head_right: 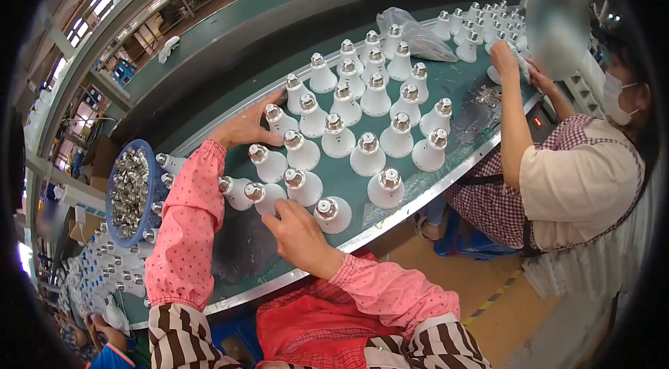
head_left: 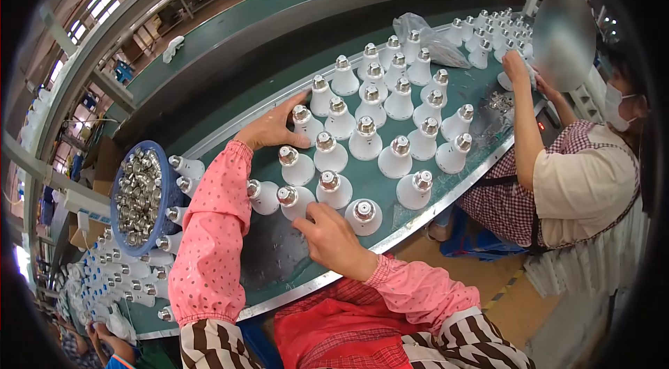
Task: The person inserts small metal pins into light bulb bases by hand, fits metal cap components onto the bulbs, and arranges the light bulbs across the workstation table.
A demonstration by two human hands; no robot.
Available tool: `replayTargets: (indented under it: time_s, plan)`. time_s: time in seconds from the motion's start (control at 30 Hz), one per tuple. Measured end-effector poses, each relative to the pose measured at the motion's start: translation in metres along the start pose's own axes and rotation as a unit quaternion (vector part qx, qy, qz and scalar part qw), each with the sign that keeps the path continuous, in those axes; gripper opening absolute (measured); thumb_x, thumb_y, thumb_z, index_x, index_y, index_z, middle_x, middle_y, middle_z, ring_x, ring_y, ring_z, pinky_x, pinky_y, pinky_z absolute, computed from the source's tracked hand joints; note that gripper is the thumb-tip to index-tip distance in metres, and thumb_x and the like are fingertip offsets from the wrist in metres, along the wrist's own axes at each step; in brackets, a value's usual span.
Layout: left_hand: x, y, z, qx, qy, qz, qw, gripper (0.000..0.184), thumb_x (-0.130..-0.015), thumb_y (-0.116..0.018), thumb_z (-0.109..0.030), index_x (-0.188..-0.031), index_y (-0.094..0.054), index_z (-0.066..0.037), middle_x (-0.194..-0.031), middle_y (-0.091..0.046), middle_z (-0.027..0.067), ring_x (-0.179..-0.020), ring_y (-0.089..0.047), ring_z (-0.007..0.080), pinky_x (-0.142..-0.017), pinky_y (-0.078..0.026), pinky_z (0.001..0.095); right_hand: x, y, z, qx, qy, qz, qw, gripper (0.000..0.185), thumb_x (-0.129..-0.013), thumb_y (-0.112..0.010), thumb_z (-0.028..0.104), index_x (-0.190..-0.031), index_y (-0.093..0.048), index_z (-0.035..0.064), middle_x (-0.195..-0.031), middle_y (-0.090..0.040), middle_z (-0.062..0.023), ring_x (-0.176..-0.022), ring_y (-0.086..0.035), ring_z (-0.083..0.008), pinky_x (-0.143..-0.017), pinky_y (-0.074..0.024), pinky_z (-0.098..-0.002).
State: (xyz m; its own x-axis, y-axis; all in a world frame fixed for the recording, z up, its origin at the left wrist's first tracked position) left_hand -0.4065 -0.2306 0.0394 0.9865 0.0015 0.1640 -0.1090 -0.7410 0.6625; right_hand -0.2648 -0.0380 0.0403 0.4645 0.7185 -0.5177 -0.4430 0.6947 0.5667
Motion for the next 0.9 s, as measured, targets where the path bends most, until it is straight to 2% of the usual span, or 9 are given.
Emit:
replayTargets:
  time_s: [0.2, 0.27, 0.33, 0.47, 0.6, 0.73, 0.77, 0.8, 0.9]
  plan:
    - [0.016, 0.019, 0.036, 0.216, 0.035, -0.080, 0.973, 0.103, -0.083, -0.086, -0.022, -0.166, -0.028, 0.000, -0.152, -0.053, 0.0189, -0.128, -0.060, 0.0260, -0.109, -0.048, 0.0360, -0.011, 0.010, -0.018, 0.020, -0.027, -0.039, 0.999, 0.026, -0.080, -0.064, -0.008, -0.104, -0.068, 0.0027, -0.098, -0.055, -0.0157, -0.095, -0.059, -0.0381, -0.081, -0.0501, -0.0480]
    - [0.049, 0.034, 0.053, 0.254, 0.081, -0.147, 0.953, 0.079, -0.097, -0.075, -0.028, -0.160, -0.040, 0.001, -0.144, -0.061, 0.0193, -0.125, -0.062, 0.0252, -0.103, -0.051, 0.0342, -0.011, 0.019, -0.026, 0.029, -0.036, -0.051, 0.998, 0.026, -0.081, -0.063, -0.009, -0.104, -0.067, 0.0025, -0.098, -0.055, -0.0162, -0.096, -0.059, -0.0386, -0.082, -0.0499, -0.0483]
    - [0.093, 0.046, 0.080, 0.296, 0.111, -0.245, 0.917, 0.066, -0.105, -0.064, -0.041, -0.153, -0.050, 0.003, -0.140, -0.066, 0.0195, -0.129, -0.061, 0.0248, -0.106, -0.049, 0.0355, -0.011, 0.028, -0.037, 0.047, -0.038, -0.063, 0.996, 0.025, -0.082, -0.062, -0.009, -0.104, -0.066, 0.0021, -0.099, -0.055, -0.0168, -0.097, -0.059, -0.0391, -0.082, -0.0496, -0.0486]
    - [0.175, 0.009, 0.084, 0.388, 0.041, -0.430, 0.814, 0.077, -0.108, -0.052, -0.058, -0.149, -0.051, 0.008, -0.142, -0.064, 0.0202, -0.132, -0.060, 0.0275, -0.116, -0.041, 0.0393, -0.012, 0.030, -0.050, 0.017, -0.033, -0.068, 0.997, 0.022, -0.083, -0.063, -0.008, -0.102, -0.065, 0.0014, -0.099, -0.054, -0.0185, -0.097, -0.059, -0.0409, -0.084, -0.0493, -0.0494]
    - [0.180, -0.033, 0.066, 0.426, 0.009, -0.478, 0.768, 0.075, -0.111, -0.047, -0.055, -0.149, -0.050, 0.010, -0.145, -0.060, 0.0218, -0.136, -0.055, 0.0273, -0.117, -0.039, 0.0392, -0.001, 0.036, -0.036, -0.025, -0.010, -0.068, 0.997, 0.020, -0.084, -0.064, -0.007, -0.101, -0.066, 0.0010, -0.096, -0.056, -0.0184, -0.097, -0.060, -0.0414, -0.083, -0.0503, -0.0482]
    - [0.156, -0.048, 0.037, 0.447, -0.005, -0.472, 0.760, 0.073, -0.112, -0.047, -0.053, -0.148, -0.050, 0.011, -0.140, -0.063, 0.0213, -0.134, -0.056, 0.0255, -0.116, -0.040, 0.0390, -0.005, 0.132, 0.032, -0.054, 0.088, -0.138, 0.985, 0.018, -0.084, -0.068, -0.003, -0.101, -0.067, 0.0033, -0.097, -0.060, -0.0163, -0.087, -0.063, -0.0396, -0.074, -0.0525, -0.0474]
    - [0.150, -0.051, 0.033, 0.451, -0.007, -0.465, 0.762, 0.073, -0.112, -0.046, -0.053, -0.148, -0.050, 0.010, -0.140, -0.063, 0.0212, -0.134, -0.056, 0.0254, -0.116, -0.040, 0.0390, -0.012, 0.172, 0.034, 0.029, 0.110, -0.196, 0.974, 0.018, -0.084, -0.069, -0.002, -0.101, -0.067, 0.0045, -0.095, -0.062, -0.0156, -0.084, -0.063, -0.0383, -0.072, -0.0525, -0.0459]
    - [0.145, -0.053, 0.030, 0.454, -0.011, -0.458, 0.764, 0.073, -0.112, -0.046, -0.053, -0.148, -0.050, 0.010, -0.140, -0.063, 0.0212, -0.134, -0.056, 0.0253, -0.116, -0.040, 0.0390, -0.024, 0.211, 0.030, 0.112, 0.133, -0.250, 0.952, 0.018, -0.084, -0.070, -0.001, -0.101, -0.068, 0.0057, -0.093, -0.063, -0.0150, -0.082, -0.064, -0.0370, -0.070, -0.0526, -0.0444]
    - [0.144, -0.052, 0.029, 0.450, -0.018, -0.460, 0.765, 0.071, -0.113, -0.046, -0.051, -0.148, -0.050, 0.010, -0.139, -0.063, 0.0204, -0.131, -0.057, 0.0238, -0.114, -0.041, 0.0388, -0.068, 0.299, -0.069, 0.194, 0.029, -0.376, 0.906, 0.008, -0.091, -0.065, 0.002, -0.097, -0.070, 0.0029, -0.095, -0.069, -0.0170, -0.086, -0.068, -0.0378, -0.074, -0.0536, -0.0440]
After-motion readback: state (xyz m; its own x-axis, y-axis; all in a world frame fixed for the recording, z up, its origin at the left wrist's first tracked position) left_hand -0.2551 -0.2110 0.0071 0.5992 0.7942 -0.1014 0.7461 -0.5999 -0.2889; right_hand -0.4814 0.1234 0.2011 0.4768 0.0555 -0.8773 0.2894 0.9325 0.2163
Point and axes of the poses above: each hand's wrist, its own x-axis away from the middle knuckle, its own y-axis out of the back of the hand, z = x × y, the point moved 10 cm from there along -x, towards the middle knuckle
